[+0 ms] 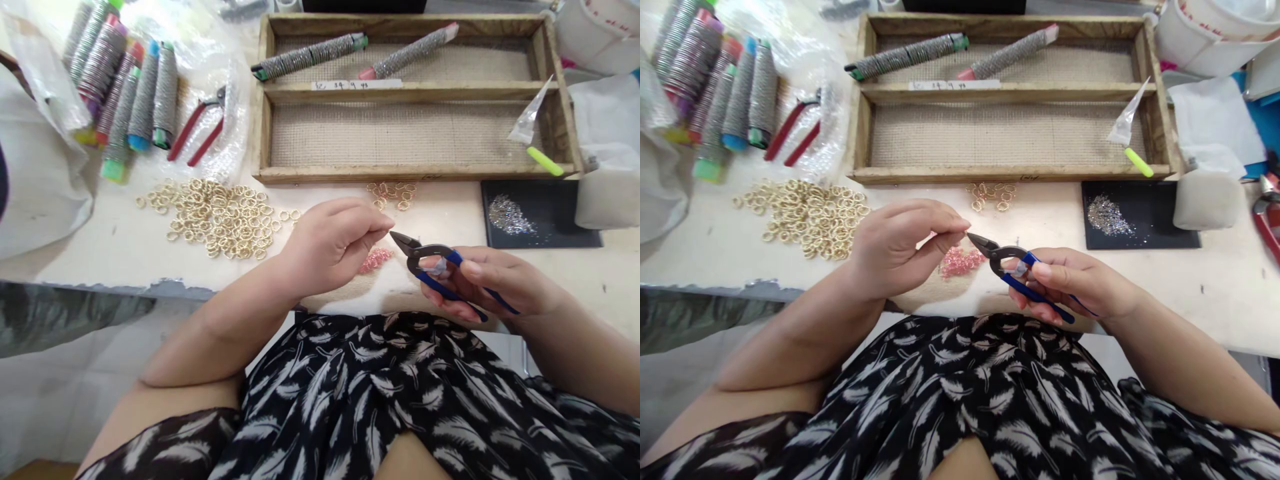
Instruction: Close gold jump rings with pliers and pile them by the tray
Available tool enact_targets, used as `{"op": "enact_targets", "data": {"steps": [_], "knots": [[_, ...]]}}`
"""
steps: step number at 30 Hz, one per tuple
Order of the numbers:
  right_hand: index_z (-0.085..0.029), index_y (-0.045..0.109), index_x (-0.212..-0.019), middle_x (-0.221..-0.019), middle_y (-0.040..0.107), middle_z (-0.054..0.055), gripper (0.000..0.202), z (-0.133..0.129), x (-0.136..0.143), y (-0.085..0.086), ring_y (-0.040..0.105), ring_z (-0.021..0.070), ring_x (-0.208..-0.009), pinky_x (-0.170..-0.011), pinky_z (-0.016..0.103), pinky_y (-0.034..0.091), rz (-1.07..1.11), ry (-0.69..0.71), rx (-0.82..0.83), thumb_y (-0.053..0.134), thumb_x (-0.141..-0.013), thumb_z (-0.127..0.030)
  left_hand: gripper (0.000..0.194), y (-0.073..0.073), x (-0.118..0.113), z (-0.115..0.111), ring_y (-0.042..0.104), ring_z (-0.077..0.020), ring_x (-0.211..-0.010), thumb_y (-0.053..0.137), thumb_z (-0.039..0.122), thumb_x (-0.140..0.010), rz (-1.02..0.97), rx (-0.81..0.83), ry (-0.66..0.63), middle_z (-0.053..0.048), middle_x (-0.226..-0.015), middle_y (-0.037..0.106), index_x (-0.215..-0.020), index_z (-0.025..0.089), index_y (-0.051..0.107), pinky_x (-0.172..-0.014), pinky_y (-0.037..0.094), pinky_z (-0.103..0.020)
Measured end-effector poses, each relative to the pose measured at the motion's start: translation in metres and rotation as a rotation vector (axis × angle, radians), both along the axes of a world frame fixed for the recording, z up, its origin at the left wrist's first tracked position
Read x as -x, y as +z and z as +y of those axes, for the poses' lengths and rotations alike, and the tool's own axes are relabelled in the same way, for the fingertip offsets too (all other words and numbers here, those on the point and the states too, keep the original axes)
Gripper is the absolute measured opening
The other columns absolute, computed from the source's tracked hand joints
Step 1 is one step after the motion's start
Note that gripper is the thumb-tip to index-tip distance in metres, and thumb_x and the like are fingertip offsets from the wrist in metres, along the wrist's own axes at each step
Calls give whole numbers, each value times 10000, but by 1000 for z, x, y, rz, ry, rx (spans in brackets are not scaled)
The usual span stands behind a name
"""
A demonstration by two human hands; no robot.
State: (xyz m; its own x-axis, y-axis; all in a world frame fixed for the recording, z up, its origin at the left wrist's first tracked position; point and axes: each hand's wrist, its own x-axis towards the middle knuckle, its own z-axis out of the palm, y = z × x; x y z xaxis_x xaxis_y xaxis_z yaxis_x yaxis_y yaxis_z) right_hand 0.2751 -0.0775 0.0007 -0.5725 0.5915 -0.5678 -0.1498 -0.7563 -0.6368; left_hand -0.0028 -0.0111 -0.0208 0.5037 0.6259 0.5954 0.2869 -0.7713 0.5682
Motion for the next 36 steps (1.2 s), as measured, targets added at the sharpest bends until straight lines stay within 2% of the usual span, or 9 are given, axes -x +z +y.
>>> {"op": "enact_targets", "data": {"steps": [5, 8, 12, 17, 28, 36], "knots": [[-155, 799, -1100, -856, 738, 81, 481, 0, 2, 0, 592, 130, -570, -431, 229, 424, -29, -10, -8, 887, -857, -560, 167, 1, 2, 2, 761, -152, -824, 616, 101, -973, 46, -62, -41, -27, -890, 795, -1034, 192, 741, -727, 623, -269], [-179, 817, -1068, -875, 736, 80, 432, 0, 4, 2, 586, 127, -578, -443, 233, 420, -40, -4, -17, 877, -870, -558, 158, 2, 1, 1, 743, -156, -793, 610, 107, -953, 55, -63, -23, -29, -848, 778, -1003, 187, 737, -716, 611, -275], [-213, 834, -1011, -878, 729, 77, 367, 1, 5, 5, 573, 132, -584, -448, 247, 414, -64, 10, -40, 856, -887, -557, 150, 3, -1, -1, 715, -151, -751, 607, 115, -946, 29, -15, 0, -25, -809, 759, -970, 188, 736, -690, 586, -277], [-203, 810, -993, -868, 716, 74, 359, 0, 5, 4, 564, 128, -583, -446, 245, 428, -78, 13, -73, 841, -902, -549, 134, 3, -1, -1, 710, -140, -734, 644, 115, -948, 13, 82, 2, -15, -762, 748, -871, 190, 724, -675, 561, -262], [-157, 772, -1045, -880, 704, 67, 476, -1, 2, 3, 568, 111, -583, -450, 234, 414, -69, 35, -80, 859, -882, -595, 115, 10, 3, 3, 750, -129, -800, 685, 112, -981, 15, 78, -70, -45, -888, 809, -942, 160, 782, -726, 599, -228], [-151, 765, -967, -851, 680, 51, 458, 2, -4, 1, 538, 95, -582, -471, 227, 395, -88, 165, -161, 779, -953, -609, 174, 20, 12, 6, 765, -135, -867, 638, 141, -1018, 154, 186, -195, -47, -945, 817, -999, 192, 803, -781, 595, -228]]}}
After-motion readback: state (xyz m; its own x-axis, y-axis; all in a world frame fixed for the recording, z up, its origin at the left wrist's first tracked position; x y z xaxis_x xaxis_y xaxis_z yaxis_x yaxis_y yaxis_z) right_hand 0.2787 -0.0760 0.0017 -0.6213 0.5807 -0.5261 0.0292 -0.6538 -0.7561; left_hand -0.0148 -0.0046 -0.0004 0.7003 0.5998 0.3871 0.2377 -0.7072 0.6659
